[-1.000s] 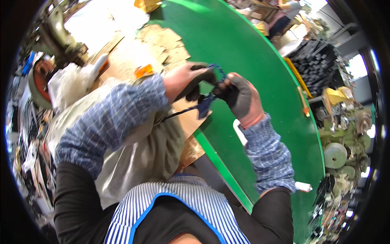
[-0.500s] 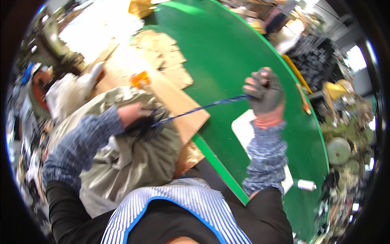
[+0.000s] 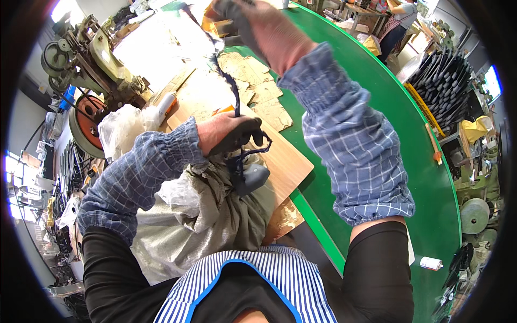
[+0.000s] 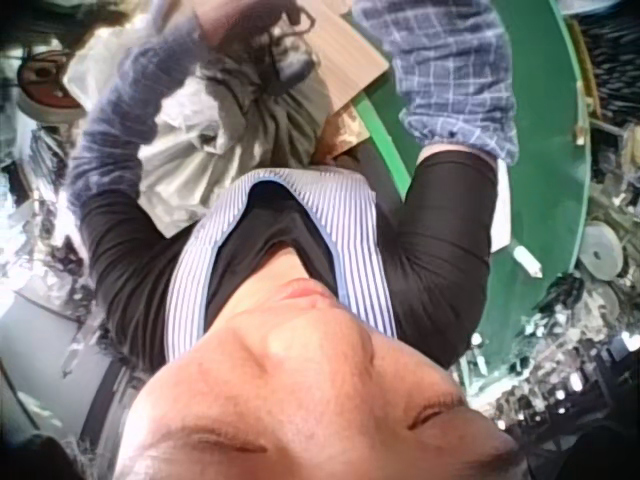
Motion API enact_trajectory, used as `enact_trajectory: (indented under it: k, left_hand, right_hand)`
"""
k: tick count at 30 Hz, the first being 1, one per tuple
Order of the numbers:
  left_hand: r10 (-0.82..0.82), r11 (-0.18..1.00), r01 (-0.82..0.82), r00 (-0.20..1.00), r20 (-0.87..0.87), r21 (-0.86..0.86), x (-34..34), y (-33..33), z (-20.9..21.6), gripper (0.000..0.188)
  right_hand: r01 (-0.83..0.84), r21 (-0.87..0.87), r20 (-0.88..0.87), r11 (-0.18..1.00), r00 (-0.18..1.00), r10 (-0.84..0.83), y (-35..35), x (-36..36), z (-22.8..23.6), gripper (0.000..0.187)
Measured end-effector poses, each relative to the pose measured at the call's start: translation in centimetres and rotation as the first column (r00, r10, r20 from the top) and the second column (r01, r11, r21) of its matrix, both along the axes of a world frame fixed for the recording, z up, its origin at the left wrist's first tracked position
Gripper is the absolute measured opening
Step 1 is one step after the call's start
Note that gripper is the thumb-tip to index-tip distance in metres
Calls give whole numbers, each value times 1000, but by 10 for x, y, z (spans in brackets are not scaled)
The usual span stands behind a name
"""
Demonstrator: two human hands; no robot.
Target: The person assembles gray plastic furniture components by inserting cylindrical rods into joints, then uses a small metal tool to deburr edges. They gather long black metal bars, carry them across the workshop, and place them into a white sack. The person also handles a large sack and ties it closed.
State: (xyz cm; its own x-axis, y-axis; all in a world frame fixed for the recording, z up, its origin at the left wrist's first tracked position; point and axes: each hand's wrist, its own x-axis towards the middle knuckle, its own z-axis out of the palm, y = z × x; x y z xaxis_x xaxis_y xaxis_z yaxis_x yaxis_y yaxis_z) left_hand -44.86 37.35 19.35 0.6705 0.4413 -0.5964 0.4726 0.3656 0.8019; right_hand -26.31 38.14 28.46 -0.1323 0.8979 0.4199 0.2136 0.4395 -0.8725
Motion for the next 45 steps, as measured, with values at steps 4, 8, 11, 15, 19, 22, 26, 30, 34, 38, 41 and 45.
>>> enact_trajectory:
  k: [4, 8, 11, 15, 19, 22, 26, 30, 34, 38, 41, 45]
  left_hand:
    - [-383, 570, 286, 922, -59, 770, -14, 15, -3, 67]
    - [-409, 535, 329, 907, -102, 778, -15, 18, -9, 51]
    - [-91, 994, 91, 996, -14, 63, -6, 21, -12, 49]
    - [-135, 957, 199, 949, 284, -209, 7, 31, -24, 46]
    - [-437, 686, 298, 898, 49, 663, 11, 37, -35, 33]
    - [-298, 545, 209, 954, -46, 812, 16, 28, -36, 28]
    - [-217, 352, 246, 960, -177, 903, 28, 13, -23, 29]
    - [-215, 413, 223, 966, -143, 883, 27, 4, -15, 30]
    - [-277, 672, 147, 959, 63, 726, 17, 19, -29, 29]
    - [-348, -175, 564, 731, -587, 807, -2, 50, -60, 23]
    - [-157, -87, 732, 659, -735, 675, -26, 73, -84, 19]
    - [-95, -376, 871, 302, -948, 316, -92, 87, -69, 8]
  right_hand:
    - [69, -229, -17, 971, 997, -75, -35, 9, -73, 67]
    - [32, -397, 279, 917, 956, 88, -95, 35, -126, 25]
    - [153, -403, 261, 902, 964, -47, -130, 51, -101, 19]
    - [-89, -120, 876, 989, 458, 147, -181, -13, -105, 19]
    - [25, -451, 600, 892, 748, 282, -197, 4, -142, 31]
    - [194, -288, -21, 938, 978, -209, -163, 48, -160, 31]
    - [-288, -309, -684, 906, 729, -1, -117, 19, -195, 36]
    - [-505, -403, -776, 763, 630, 7, -105, 13, -218, 30]
    - [-41, -352, -102, 935, 995, 5, -119, 52, -218, 31]
    - [-253, -42, -745, 967, 652, 138, -155, 49, -231, 28]
    - [-440, -78, -966, 895, 255, 42, -179, 20, -262, 34]
    - [-415, -370, -891, 831, 412, -191, -232, -6, -293, 31]
